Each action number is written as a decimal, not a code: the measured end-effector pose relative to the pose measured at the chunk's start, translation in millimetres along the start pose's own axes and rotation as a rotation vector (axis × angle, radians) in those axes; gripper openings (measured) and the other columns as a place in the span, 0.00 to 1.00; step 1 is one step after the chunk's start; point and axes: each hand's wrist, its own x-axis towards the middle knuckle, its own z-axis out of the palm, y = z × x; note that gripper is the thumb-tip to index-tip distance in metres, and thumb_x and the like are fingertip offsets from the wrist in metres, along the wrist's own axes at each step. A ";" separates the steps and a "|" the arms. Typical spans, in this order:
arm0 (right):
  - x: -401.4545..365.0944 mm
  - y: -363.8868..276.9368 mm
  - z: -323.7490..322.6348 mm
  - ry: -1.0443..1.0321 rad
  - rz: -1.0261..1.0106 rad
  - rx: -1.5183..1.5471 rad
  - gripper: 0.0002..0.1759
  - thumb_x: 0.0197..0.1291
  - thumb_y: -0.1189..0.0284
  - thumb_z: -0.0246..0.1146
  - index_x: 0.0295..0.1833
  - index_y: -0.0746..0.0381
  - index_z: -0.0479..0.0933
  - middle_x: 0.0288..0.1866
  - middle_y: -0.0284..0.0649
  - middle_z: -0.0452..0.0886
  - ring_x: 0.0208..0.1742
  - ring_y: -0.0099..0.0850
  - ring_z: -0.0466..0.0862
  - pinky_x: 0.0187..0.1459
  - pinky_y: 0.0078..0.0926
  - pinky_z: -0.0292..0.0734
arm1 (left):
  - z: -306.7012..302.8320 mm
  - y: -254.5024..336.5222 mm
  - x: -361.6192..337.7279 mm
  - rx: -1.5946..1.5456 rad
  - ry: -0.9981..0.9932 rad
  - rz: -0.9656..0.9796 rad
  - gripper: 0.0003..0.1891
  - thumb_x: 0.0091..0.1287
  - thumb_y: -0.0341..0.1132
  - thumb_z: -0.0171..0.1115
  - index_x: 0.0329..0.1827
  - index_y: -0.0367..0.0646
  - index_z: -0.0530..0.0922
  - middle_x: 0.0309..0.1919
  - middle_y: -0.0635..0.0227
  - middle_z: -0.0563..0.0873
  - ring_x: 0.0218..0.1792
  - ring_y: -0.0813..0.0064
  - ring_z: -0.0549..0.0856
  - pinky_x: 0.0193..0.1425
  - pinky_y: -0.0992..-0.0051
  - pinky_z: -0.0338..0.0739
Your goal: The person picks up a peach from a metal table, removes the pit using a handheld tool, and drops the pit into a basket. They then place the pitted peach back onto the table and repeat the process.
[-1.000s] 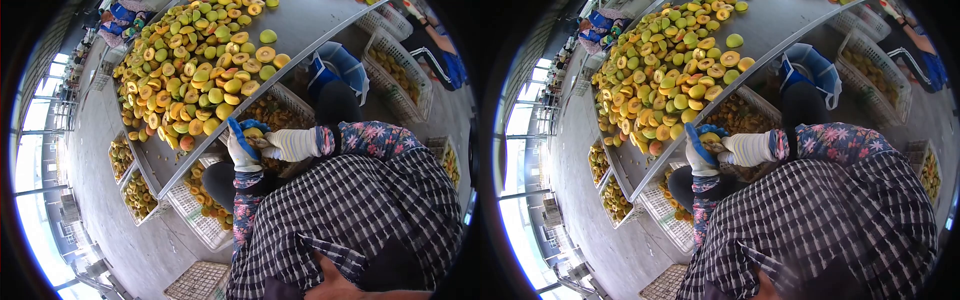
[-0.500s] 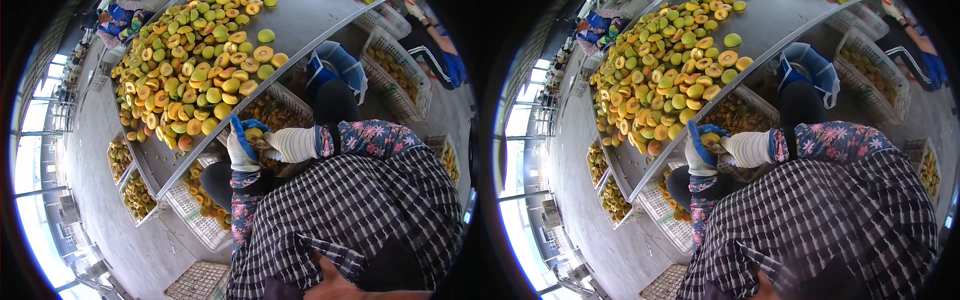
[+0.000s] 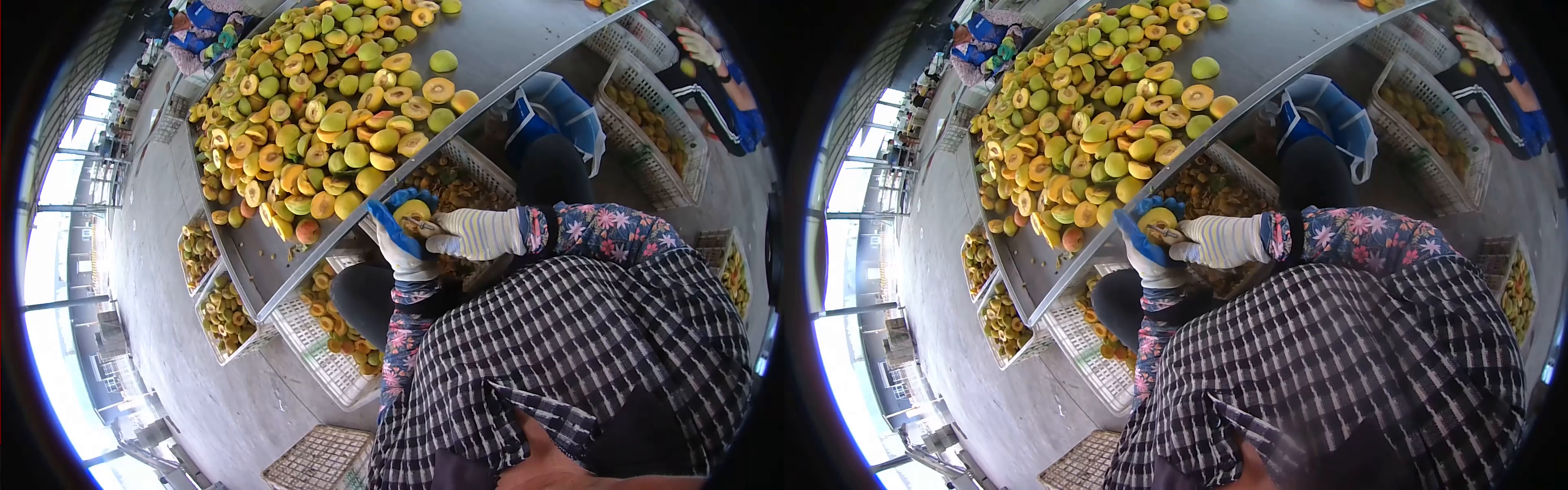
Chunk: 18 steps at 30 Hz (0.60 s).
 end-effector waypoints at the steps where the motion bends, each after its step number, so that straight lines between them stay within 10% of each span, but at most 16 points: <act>1: 3.3 13.2 5.1 0.043 -0.114 -0.101 0.23 0.73 0.58 0.56 0.58 0.69 0.72 0.42 0.53 0.83 0.47 0.47 0.85 0.48 0.36 0.78 | -1.2 2.8 0.0 -0.040 0.017 -0.072 0.29 0.75 0.61 0.47 0.44 0.39 0.77 0.40 0.57 0.83 0.41 0.57 0.84 0.53 0.55 0.81; 10: 1.6 17.8 15.9 0.065 -0.118 0.110 0.20 0.72 0.63 0.58 0.58 0.67 0.73 0.45 0.52 0.82 0.49 0.44 0.83 0.53 0.33 0.75 | -3.0 4.9 4.4 -0.331 0.041 -0.312 0.25 0.72 0.59 0.55 0.41 0.42 0.79 0.38 0.60 0.84 0.43 0.57 0.84 0.52 0.54 0.82; 18: -9.5 -17.6 -13.3 0.020 0.164 0.530 0.17 0.72 0.66 0.61 0.60 0.63 0.74 0.43 0.32 0.79 0.44 0.19 0.77 0.50 0.20 0.73 | -10.8 1.7 7.8 -0.324 0.000 -0.214 0.31 0.73 0.62 0.50 0.54 0.39 0.78 0.47 0.58 0.84 0.48 0.57 0.84 0.57 0.57 0.80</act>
